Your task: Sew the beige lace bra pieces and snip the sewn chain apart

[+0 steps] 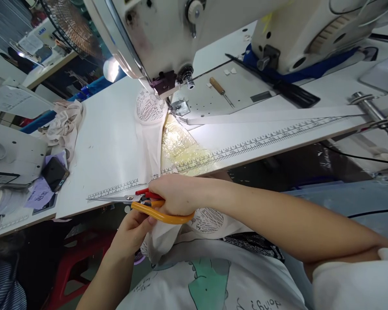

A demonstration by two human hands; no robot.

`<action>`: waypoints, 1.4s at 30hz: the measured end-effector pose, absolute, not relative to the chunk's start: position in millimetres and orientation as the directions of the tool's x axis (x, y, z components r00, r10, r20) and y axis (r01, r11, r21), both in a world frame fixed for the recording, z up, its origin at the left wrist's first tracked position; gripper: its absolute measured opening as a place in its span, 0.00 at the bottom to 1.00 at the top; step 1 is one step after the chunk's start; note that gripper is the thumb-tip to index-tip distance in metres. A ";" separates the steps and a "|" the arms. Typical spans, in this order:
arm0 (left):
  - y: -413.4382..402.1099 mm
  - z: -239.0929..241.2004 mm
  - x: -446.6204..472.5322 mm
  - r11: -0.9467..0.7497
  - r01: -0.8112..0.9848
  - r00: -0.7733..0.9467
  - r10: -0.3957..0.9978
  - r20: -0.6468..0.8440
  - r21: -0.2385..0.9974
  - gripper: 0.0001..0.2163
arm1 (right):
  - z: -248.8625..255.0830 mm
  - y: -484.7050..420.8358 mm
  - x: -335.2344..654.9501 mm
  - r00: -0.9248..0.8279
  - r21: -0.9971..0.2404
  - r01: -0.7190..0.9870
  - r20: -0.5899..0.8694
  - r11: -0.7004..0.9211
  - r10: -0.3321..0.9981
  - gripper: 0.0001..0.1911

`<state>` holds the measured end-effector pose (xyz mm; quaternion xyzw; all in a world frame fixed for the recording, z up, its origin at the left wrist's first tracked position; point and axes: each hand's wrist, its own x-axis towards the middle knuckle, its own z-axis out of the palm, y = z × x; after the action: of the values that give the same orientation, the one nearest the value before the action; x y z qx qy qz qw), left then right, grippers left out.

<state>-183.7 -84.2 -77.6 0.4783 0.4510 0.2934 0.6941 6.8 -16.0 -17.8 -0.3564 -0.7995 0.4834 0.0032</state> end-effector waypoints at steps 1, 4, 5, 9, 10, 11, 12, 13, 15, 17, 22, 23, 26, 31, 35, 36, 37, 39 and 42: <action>-85.5 -77.5 -182.4 0.383 0.043 0.412 0.835 -0.365 0.923 0.14 | -17.9 -18.6 6.4 -0.738 -0.781 0.565 -0.334 0.266 0.586 0.11; -89.4 -80.3 -179.4 0.435 0.040 0.303 0.853 -0.426 0.900 0.16 | -24.4 -31.7 6.9 -0.654 -0.841 0.515 -0.260 0.167 0.710 0.13; -90.8 -81.7 -178.5 0.453 0.020 0.258 0.859 -0.442 0.891 0.16 | -29.2 -38.0 8.2 -0.606 -0.878 0.463 -0.212 0.123 0.767 0.12; -95.9 -84.7 -175.0 0.534 -0.089 0.140 0.843 -0.520 0.841 0.18 | -58.6 -69.4 22.4 -0.522 -0.989 0.145 -0.061 0.018 0.851 0.16; -96.7 -84.7 -174.4 0.549 -0.115 0.116 0.835 -0.538 0.828 0.18 | -67.2 -77.6 27.7 -0.596 -0.993 0.117 -0.065 0.006 0.800 0.17; -97.3 -84.4 -173.9 0.561 -0.142 0.094 0.828 -0.553 0.816 0.18 | -75.7 -85.5 33.0 -0.645 -0.993 0.121 -0.079 0.000 0.760 0.17; -97.6 -83.9 -173.6 0.565 -0.169 0.074 0.824 -0.561 0.808 0.18 | -84.0 -92.9 38.1 -0.688 -0.991 0.136 -0.100 -0.008 0.719 0.16; -97.7 -83.3 -173.4 0.565 -0.196 0.058 0.822 -0.566 0.801 0.18 | -91.8 -99.4 42.5 -0.730 -0.987 0.163 -0.127 -0.010 0.671 0.15; -97.4 -81.9 -173.0 0.564 -0.237 0.043 0.819 -0.572 0.791 0.18 | -105.1 -109.4 48.5 -0.773 -0.972 0.233 -0.178 0.011 0.609 0.14; -96.9 -80.5 -172.2 0.562 -0.245 0.035 0.820 -0.572 0.790 0.19 | -113.3 -114.2 50.0 -0.787 -0.953 0.299 -0.219 0.046 0.577 0.14; -98.9 -79.0 -168.6 0.546 -0.175 0.023 0.834 -0.551 0.820 0.20 | -108.1 -108.5 40.5 -0.775 -0.915 0.397 -0.289 0.077 0.562 0.16; -99.8 -79.1 -168.1 0.538 -0.160 0.023 0.840 -0.542 0.827 0.20 | -105.0 -106.4 38.0 -0.770 -0.905 0.418 -0.304 0.083 0.561 0.16; -102.0 -79.7 -167.9 0.519 -0.134 0.026 0.854 -0.520 0.844 0.19 | -99.4 -102.1 32.1 -0.749 -0.875 0.474 -0.343 0.098 0.566 0.17; -102.2 -79.9 -169.1 0.511 -0.111 0.042 0.859 -0.510 0.852 0.19 | -104.3 -104.1 27.5 -0.731 -0.871 0.481 -0.337 0.098 0.594 0.18; -101.1 -78.9 -169.4 0.507 -0.100 0.039 0.862 -0.506 0.856 0.19 | -107.7 -107.8 23.7 -0.704 -0.895 0.446 -0.339 0.017 0.624 0.18; -101.2 -78.5 -169.6 0.503 -0.091 0.041 0.864 -0.501 0.859 0.19 | -107.4 -108.2 23.3 -0.694 -0.900 0.435 -0.350 -0.022 0.629 0.19; -101.5 -78.2 -170.0 0.495 -0.076 0.048 0.869 -0.492 0.866 0.19 | -106.5 -108.3 23.6 -0.684 -0.906 0.420 -0.358 -0.058 0.635 0.20; -103.3 -77.4 -171.0 0.455 -0.023 0.082 0.888 -0.452 0.890 0.17 | -103.4 -107.6 26.5 -0.636 -0.911 0.403 -0.351 -0.091 0.687 0.21; -108.5 -76.3 -171.1 0.300 0.120 0.173 0.932 -0.318 0.946 0.12 | -97.7 -105.6 34.6 -0.509 -0.897 0.439 -0.289 -0.045 0.811 0.22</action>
<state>-171.1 -108.5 -76.3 0.4829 0.5446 0.3416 0.5946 34.6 -105.6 -97.7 -0.4660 -0.6704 0.5524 0.1683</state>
